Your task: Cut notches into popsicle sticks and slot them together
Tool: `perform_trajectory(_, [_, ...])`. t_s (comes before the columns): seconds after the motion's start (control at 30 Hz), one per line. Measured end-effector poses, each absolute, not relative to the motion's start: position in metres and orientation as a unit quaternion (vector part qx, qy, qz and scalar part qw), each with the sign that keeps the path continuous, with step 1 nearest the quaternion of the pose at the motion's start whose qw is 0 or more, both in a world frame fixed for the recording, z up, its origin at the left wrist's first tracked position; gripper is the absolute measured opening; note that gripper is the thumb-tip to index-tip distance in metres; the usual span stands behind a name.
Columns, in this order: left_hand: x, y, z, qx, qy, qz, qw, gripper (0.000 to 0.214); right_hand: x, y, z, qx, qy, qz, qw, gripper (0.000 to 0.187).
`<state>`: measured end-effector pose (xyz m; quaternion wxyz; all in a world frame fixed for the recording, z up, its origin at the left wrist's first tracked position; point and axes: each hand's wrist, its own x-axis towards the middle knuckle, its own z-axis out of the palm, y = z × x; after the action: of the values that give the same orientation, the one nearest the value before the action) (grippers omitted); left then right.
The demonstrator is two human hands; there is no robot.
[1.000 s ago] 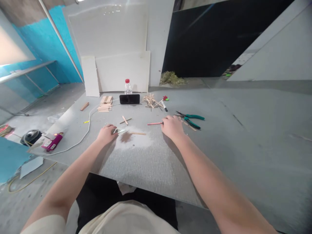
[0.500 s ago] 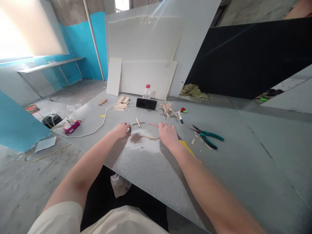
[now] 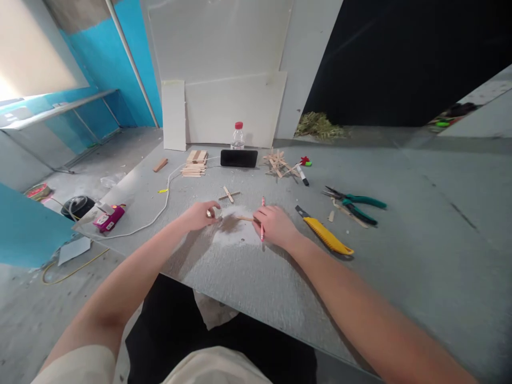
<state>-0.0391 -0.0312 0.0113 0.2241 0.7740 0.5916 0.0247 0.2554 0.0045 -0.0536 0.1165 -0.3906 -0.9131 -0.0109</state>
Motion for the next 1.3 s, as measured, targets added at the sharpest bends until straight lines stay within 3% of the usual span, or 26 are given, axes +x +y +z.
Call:
perform_trajectory(0.13, [-0.039,-0.045,0.011,0.802,0.554,0.057,0.218,0.031,0.254,0.009,-0.059,-0.401,-0.908,0.004,0.122,0.037])
perform_trajectory(0.3, [-0.045,-0.019,0.004,0.822,0.537,0.131,0.135,0.017,0.253,0.004,-0.062,-0.412,-0.898,0.007,0.151,0.037])
perform_trajectory(0.43, [-0.049,0.038,-0.007,0.825,0.526,0.176,0.111,0.027,0.254,0.004,-0.061,-0.411,-0.89,0.02,0.196,0.017])
perform_trajectory(0.53, [-0.047,0.076,-0.02,0.837,0.506,0.181,0.103,0.027,0.254,0.006,-0.058,-0.414,-0.881,0.035,0.225,0.027])
perform_trajectory(0.73, [-0.042,0.098,-0.036,0.859,0.471,0.176,0.099,0.018,0.252,0.006,-0.051,-0.441,-0.858,0.065,0.256,0.026])
perform_trajectory(1.07, [-0.035,0.096,-0.035,0.881,0.417,0.146,0.169,0.015,0.251,0.007,-0.057,-0.531,-0.797,0.054,0.283,0.028])
perform_trajectory(1.3, [-0.028,0.089,-0.028,0.834,0.415,0.227,0.283,0.016,0.256,0.004,-0.058,-0.6,-0.741,0.027,0.3,0.026])
